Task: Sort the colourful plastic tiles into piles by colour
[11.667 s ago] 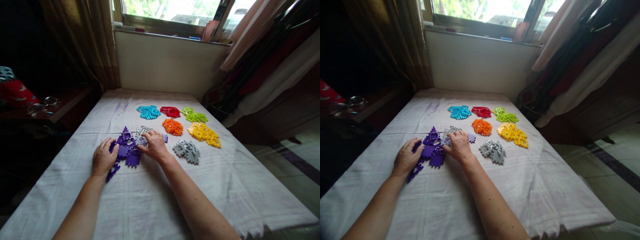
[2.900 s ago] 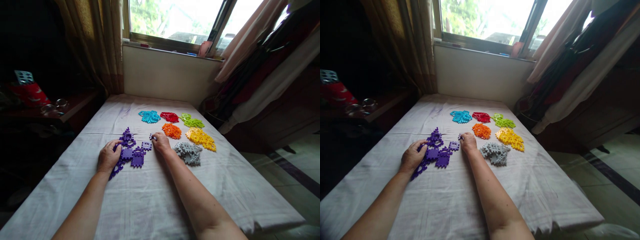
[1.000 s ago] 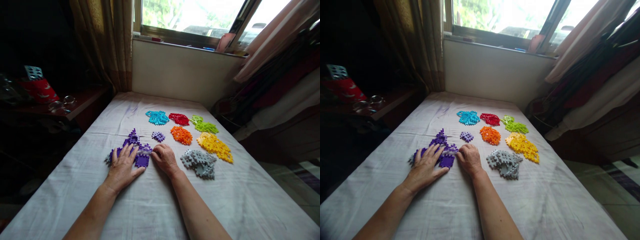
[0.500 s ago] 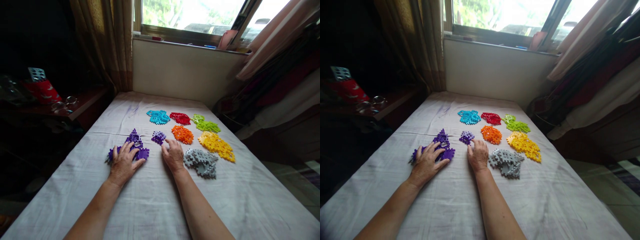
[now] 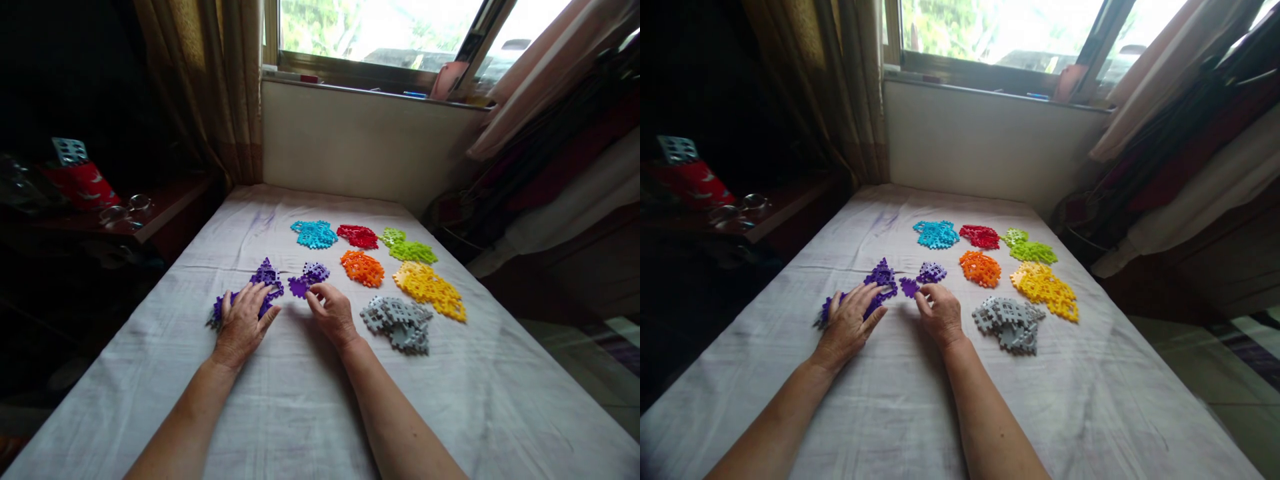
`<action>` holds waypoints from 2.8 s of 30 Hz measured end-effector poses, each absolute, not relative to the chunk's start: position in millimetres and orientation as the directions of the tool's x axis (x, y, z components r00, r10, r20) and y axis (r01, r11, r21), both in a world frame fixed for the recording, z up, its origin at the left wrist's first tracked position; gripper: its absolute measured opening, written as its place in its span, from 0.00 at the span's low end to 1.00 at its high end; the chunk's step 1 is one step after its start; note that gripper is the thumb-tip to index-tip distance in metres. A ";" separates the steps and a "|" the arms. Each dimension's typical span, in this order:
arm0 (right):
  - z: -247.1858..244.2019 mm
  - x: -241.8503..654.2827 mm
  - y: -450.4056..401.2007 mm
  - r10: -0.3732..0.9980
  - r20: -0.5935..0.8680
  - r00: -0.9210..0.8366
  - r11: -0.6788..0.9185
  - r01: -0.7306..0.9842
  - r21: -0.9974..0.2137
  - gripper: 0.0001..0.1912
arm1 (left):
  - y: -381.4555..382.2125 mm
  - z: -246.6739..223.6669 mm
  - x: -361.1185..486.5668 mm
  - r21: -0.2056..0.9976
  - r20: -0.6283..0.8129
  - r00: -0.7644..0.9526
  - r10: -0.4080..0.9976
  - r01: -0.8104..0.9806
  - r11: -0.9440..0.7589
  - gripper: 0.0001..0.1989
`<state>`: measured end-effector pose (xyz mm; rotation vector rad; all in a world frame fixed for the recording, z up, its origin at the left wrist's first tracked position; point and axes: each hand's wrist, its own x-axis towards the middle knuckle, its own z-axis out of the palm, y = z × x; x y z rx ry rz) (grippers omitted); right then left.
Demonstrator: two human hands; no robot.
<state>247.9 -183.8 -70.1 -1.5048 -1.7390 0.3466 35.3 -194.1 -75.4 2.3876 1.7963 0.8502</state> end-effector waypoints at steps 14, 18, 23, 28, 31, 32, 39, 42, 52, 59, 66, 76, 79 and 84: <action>-89.3 265.1 -167.9 0.869 0.287 0.404 -0.028 0.618 -0.785 0.15 | -172.9 -73.8 -5.4 0.426 0.452 -0.128 0.883 0.901 -0.087 0.18; -85.2 261.4 -171.8 0.852 0.387 0.353 0.053 0.677 -0.734 0.14 | -168.1 -83.1 -5.5 0.426 0.450 -0.117 0.885 0.900 -0.097 0.19; -66.1 230.8 -161.4 0.899 0.436 0.042 0.245 0.777 -0.580 0.11 | -162.5 -86.9 -5.3 0.486 0.482 -0.098 0.871 0.857 -0.172 0.18; -54.0 193.1 -132.5 0.926 0.293 -0.239 0.352 0.826 -0.439 0.21 | -160.6 -83.2 -8.0 0.537 0.532 -0.169 0.830 0.825 -0.177 0.16; -56.5 183.2 -124.3 0.926 0.249 -0.282 0.365 0.837 -0.408 0.19 | -159.7 -85.0 -8.0 0.551 0.541 -0.181 0.821 0.814 -0.183 0.15; -58.0 182.1 -124.4 0.928 0.247 -0.278 0.361 0.834 -0.417 0.16 | -159.4 -86.1 -7.7 0.555 0.544 -0.184 0.819 0.811 -0.187 0.15; -64.4 211.5 -138.0 0.908 0.417 -0.033 0.281 0.787 -0.549 0.14 | -159.0 -90.1 -7.6 0.565 0.560 -0.181 0.808 0.797 -0.213 0.14; -67.9 243.5 -135.6 0.860 0.469 0.200 0.140 0.793 -0.594 0.14 | -159.6 -90.0 -7.4 0.567 0.563 -0.183 0.806 0.795 -0.216 0.14; -88.3 270.6 -129.2 0.845 0.354 0.399 -0.103 0.773 -0.626 0.13 | -160.4 -86.4 -6.1 0.570 0.540 -0.167 0.825 0.794 -0.213 0.14; -73.8 260.1 -133.8 0.839 0.445 0.314 0.014 0.805 -0.594 0.10 | -161.3 -85.3 -4.1 0.590 0.533 -0.177 0.827 0.779 -0.214 0.14; -47.2 192.0 -132.6 0.951 0.282 -0.126 0.252 0.845 -0.472 0.14 | -159.3 -87.7 -3.9 0.562 0.599 -0.199 0.776 0.795 -0.230 0.14; -29.6 144.8 -90.2 0.995 -0.094 -0.030 -0.011 0.916 -0.402 0.21 | -170.4 -78.6 12.7 0.419 0.512 0.145 0.847 0.818 -0.393 0.09; -27.0 145.8 -83.6 0.991 -0.124 -0.044 -0.020 0.882 -0.471 0.21 | -172.7 -75.3 14.4 0.407 0.482 0.153 0.863 0.833 -0.375 0.09; -25.1 189.1 -99.7 0.986 0.164 0.030 0.077 0.790 -0.609 0.17 | -173.4 -73.0 13.8 0.412 0.466 0.137 0.874 0.841 -0.351 0.08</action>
